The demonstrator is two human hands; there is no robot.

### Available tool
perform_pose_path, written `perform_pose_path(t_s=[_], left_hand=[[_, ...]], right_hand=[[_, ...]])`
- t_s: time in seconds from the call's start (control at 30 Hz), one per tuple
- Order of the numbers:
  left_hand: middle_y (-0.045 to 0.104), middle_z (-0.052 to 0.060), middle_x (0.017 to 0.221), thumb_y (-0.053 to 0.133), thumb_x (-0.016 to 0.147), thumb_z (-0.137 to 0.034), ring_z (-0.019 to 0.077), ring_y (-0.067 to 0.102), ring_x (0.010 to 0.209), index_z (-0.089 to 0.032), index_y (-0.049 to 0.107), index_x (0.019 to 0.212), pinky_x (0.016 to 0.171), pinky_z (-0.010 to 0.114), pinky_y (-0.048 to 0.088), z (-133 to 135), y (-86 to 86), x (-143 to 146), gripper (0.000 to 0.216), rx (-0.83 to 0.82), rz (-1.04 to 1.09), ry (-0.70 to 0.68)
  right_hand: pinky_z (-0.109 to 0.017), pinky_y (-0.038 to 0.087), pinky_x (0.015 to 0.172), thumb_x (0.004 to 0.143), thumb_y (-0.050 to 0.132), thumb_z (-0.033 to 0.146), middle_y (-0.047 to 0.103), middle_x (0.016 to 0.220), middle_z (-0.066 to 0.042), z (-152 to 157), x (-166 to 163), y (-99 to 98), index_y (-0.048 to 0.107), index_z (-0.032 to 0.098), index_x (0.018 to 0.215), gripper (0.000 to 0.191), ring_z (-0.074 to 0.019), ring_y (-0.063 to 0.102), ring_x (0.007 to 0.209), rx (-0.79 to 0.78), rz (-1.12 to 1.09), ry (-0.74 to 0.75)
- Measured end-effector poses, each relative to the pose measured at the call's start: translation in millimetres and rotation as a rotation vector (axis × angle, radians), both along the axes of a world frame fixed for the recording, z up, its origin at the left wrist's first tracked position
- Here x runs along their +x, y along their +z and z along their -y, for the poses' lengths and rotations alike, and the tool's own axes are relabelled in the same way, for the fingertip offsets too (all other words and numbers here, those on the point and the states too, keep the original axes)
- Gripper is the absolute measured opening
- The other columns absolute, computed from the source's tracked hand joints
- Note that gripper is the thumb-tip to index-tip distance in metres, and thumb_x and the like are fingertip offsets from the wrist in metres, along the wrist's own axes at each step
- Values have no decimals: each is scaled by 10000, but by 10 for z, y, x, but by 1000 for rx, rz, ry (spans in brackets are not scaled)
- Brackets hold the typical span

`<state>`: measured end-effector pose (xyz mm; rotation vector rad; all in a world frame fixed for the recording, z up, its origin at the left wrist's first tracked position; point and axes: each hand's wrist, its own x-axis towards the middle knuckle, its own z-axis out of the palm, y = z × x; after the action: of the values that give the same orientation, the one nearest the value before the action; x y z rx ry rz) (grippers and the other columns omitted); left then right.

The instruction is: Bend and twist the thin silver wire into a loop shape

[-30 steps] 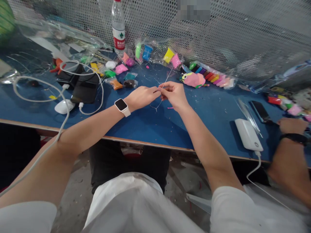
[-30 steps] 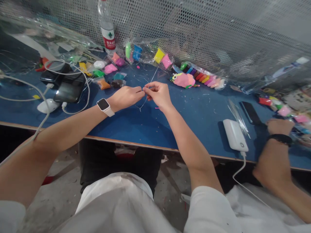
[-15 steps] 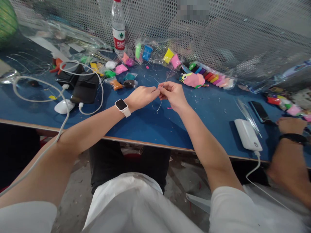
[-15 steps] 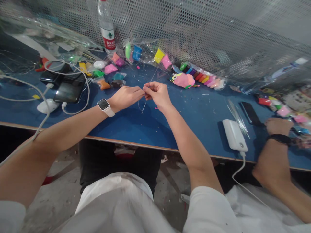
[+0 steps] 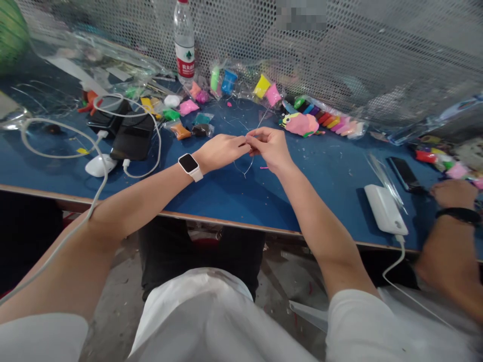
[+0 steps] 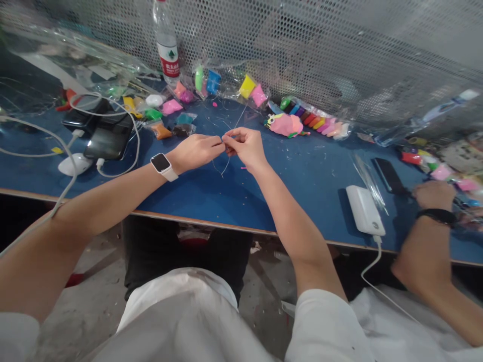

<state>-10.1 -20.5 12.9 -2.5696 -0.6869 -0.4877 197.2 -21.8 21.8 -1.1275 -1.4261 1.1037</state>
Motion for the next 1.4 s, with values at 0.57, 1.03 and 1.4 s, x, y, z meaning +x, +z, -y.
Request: perform_pose_path(t_s=[0.57, 1.03, 1.4], left_hand=[[792, 162, 1082, 465, 1070, -9, 278, 809, 935, -79, 765, 1270, 640, 373, 449, 57, 72, 60, 367, -155, -34, 161], [783, 151, 1054, 417, 1100, -73, 243, 737, 828, -105, 774, 1250, 642, 369, 404, 24, 99, 26, 388, -280, 108, 178], [738, 6, 759, 574, 955, -69, 134, 662, 689, -171, 715, 879, 732, 280, 479, -73, 53, 54, 190, -684, 736, -13]], right_hand=[[-403, 683, 852, 745, 824, 161, 857, 934, -35, 38, 25, 17, 861, 231, 1120, 383, -229, 801, 875, 236, 295, 70], [-464, 758, 918, 844, 849, 271, 891, 960, -47, -139, 109, -222, 869, 234, 1256, 415, -245, 855, 902, 427, 218, 24], [-393, 733, 912, 942, 786, 264, 865, 982, 10, -113, 107, -188, 847, 307, 1242, 310, -197, 845, 912, 599, 232, 28]])
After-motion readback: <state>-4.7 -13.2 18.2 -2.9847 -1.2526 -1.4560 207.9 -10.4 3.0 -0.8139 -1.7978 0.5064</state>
